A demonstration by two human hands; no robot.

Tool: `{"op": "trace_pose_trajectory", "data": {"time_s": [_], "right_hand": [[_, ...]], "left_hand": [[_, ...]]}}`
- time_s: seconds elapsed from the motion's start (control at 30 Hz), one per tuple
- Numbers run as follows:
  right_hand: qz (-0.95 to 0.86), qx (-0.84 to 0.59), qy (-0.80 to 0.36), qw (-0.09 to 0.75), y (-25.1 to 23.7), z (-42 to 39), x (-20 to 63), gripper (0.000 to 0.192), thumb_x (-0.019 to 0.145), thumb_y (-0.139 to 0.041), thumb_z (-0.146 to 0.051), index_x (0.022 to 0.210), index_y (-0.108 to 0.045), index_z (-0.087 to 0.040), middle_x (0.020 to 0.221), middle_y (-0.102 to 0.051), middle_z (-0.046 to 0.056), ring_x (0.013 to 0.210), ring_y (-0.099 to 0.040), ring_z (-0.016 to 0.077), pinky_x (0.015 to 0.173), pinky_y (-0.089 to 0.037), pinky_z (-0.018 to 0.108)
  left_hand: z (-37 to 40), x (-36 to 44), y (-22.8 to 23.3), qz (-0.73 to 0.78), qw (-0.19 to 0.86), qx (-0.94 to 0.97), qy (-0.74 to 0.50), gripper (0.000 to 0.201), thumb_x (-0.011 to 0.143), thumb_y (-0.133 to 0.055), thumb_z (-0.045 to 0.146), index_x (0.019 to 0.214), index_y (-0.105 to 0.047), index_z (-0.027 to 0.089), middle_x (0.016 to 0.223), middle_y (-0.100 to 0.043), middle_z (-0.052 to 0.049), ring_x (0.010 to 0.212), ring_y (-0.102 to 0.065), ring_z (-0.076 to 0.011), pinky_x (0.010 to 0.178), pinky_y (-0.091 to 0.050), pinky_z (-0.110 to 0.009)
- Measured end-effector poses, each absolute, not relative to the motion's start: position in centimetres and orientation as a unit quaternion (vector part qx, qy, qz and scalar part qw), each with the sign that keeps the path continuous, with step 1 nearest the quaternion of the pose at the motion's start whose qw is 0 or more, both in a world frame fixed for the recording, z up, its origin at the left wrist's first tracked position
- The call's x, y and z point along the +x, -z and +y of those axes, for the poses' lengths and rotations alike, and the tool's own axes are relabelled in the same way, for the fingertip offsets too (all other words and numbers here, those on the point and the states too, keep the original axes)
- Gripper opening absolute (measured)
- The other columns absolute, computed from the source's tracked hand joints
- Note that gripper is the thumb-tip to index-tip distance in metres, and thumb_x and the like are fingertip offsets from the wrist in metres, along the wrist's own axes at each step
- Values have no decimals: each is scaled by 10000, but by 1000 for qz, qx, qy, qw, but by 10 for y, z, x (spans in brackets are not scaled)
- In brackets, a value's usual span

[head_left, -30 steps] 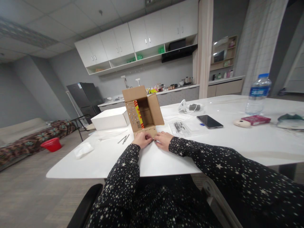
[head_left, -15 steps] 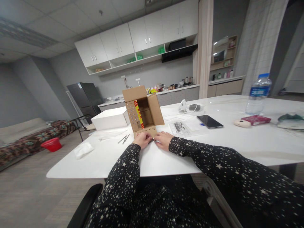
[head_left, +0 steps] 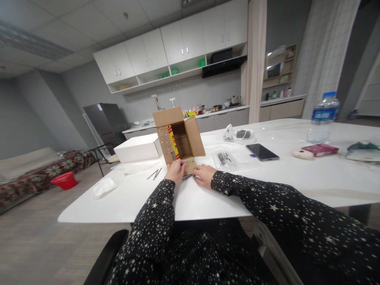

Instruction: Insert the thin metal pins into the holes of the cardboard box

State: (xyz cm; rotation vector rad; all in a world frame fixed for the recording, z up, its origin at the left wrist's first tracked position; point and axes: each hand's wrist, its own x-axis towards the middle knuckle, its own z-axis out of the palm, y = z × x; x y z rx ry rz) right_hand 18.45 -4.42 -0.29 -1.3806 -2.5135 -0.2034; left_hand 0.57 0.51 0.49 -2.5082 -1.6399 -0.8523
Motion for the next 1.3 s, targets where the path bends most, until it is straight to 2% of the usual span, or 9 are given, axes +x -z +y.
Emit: {"op": "trace_pose_trajectory", "data": {"time_s": [0.3, 0.6, 1.3], "right_hand": [[-863, -488, 60, 119, 2, -43, 183, 262, 853, -471, -272, 1050, -635, -220, 1038, -604, 79, 947, -521, 234, 784, -402, 336], [-867, -475, 68, 136, 5, -43, 184, 255, 850, -464, -259, 1028, -641, -212, 1030, -603, 77, 937, -519, 226, 785, -397, 330], [-869, -471, 59, 139, 5, -43, 185, 246, 852, -466, -256, 1023, -638, -211, 1049, -601, 72, 950, -516, 219, 794, -402, 328]], "left_hand": [[4, 0, -13, -510, 10, -755, 412, 195, 868, -466, 353, 893, -585, 201, 853, -676, -43, 830, -619, -187, 818, -430, -346], [6, -5, -19, -479, 32, -680, 554, 182, 815, -524, 328, 865, -626, 186, 799, -647, -28, 672, -562, -136, 699, -461, -275], [7, -16, -22, -504, 90, -648, 564, 257, 839, -483, 330, 952, -668, 193, 883, -660, -51, 674, -544, -148, 731, -441, -301]]}}
